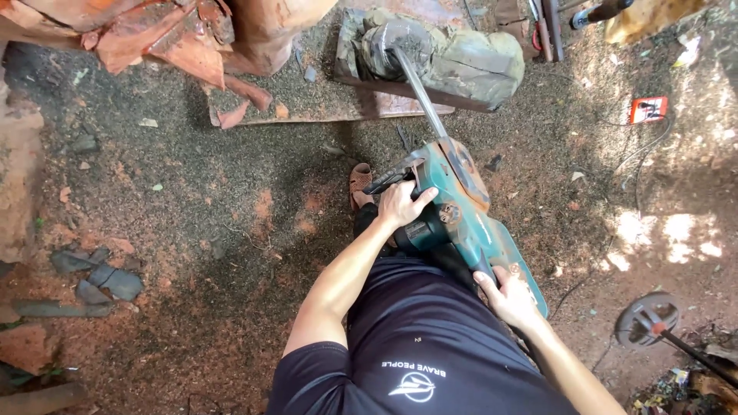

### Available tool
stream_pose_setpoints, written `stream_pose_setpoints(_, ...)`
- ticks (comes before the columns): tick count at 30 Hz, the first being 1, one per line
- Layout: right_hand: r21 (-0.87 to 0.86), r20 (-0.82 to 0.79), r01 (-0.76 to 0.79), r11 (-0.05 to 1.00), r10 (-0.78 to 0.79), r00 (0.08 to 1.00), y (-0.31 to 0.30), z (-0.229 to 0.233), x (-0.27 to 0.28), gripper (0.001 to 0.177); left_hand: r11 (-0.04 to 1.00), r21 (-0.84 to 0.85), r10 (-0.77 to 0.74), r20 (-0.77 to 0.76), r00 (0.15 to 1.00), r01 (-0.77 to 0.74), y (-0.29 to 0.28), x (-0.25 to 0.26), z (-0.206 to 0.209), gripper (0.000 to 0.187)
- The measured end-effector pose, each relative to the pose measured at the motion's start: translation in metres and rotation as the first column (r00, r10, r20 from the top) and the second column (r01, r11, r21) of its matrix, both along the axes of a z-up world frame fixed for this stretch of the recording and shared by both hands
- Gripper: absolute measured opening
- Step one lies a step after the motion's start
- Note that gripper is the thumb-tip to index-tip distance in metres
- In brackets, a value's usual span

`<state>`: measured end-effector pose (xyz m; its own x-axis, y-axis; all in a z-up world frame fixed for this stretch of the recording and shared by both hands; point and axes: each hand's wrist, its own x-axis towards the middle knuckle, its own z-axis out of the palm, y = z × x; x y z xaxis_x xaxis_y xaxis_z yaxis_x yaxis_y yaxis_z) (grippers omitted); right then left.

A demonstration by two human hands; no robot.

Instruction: Using an electric chainsaw to cut through a large piece of wood or tree root

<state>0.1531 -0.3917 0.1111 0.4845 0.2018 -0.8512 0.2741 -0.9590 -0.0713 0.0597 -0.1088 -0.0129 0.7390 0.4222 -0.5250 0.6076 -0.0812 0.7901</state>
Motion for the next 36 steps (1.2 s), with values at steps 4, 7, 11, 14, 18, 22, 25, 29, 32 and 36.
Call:
stream_pose_setpoints(4, 0.024, 0.001, -0.013, 1.000, 0.013, 1.000, 0.009, 0.016, 0.009, 0.057, 0.999, -0.037, 0.038, 0.022, 0.999, -0.037, -0.008, 0.003, -0.006, 0.071)
stream_pose_setpoints(7, 0.066, -0.013, 0.024, 0.998, -0.023, 1.000, 0.009, 0.018, 0.016, 0.058, 0.999, -0.033, 0.037, 0.014, 0.999, -0.036, -0.013, 0.005, -0.013, 0.071)
stream_pose_setpoints(11, 0.102, -0.031, 0.025, 0.994, -0.022, 0.999, 0.002, 0.011, 0.023, 0.053, 0.998, -0.038, 0.045, 0.005, 0.999, -0.045, -0.017, 0.008, -0.017, 0.073)
stream_pose_setpoints(14, 0.105, -0.039, 0.024, 0.994, -0.020, 0.999, 0.001, 0.004, 0.025, 0.051, 0.997, -0.056, 0.048, -0.008, 0.999, -0.048, -0.013, 0.007, -0.016, 0.075)
stream_pose_setpoints(18, 0.128, -0.011, 0.009, 0.992, -0.007, 1.000, 0.001, 0.004, 0.021, 0.058, 0.997, -0.070, 0.037, -0.023, 0.999, -0.039, -0.014, 0.006, -0.026, 0.075)
stream_pose_setpoints(22, 0.151, 0.004, -0.001, 0.989, 0.001, 1.000, -0.006, -0.005, 0.020, 0.060, 0.995, -0.094, 0.040, -0.025, 0.999, -0.042, -0.016, 0.006, -0.032, 0.075)
stream_pose_setpoints(25, 0.151, 0.013, 0.002, 0.989, -0.004, 1.000, -0.002, -0.003, 0.018, 0.061, 0.994, -0.098, 0.047, -0.019, 0.999, -0.048, -0.015, 0.006, -0.034, 0.076)
stream_pose_setpoints(29, 0.118, 0.002, 0.012, 0.993, -0.012, 1.000, -0.005, -0.009, 0.018, 0.062, 0.990, -0.138, 0.018, -0.036, 0.999, -0.022, -0.015, 0.005, -0.044, 0.074)
stream_pose_setpoints(32, 0.109, 0.000, 0.014, 0.994, -0.014, 1.000, -0.005, -0.013, 0.021, 0.062, 0.990, -0.139, -0.001, -0.041, 0.999, -0.004, -0.012, 0.006, -0.050, 0.076)
stream_pose_setpoints(36, 0.090, 0.010, 0.008, 0.996, -0.009, 1.000, 0.006, -0.001, 0.019, 0.061, 0.988, -0.154, -0.014, -0.037, 0.999, 0.009, -0.010, 0.007, -0.054, 0.078)
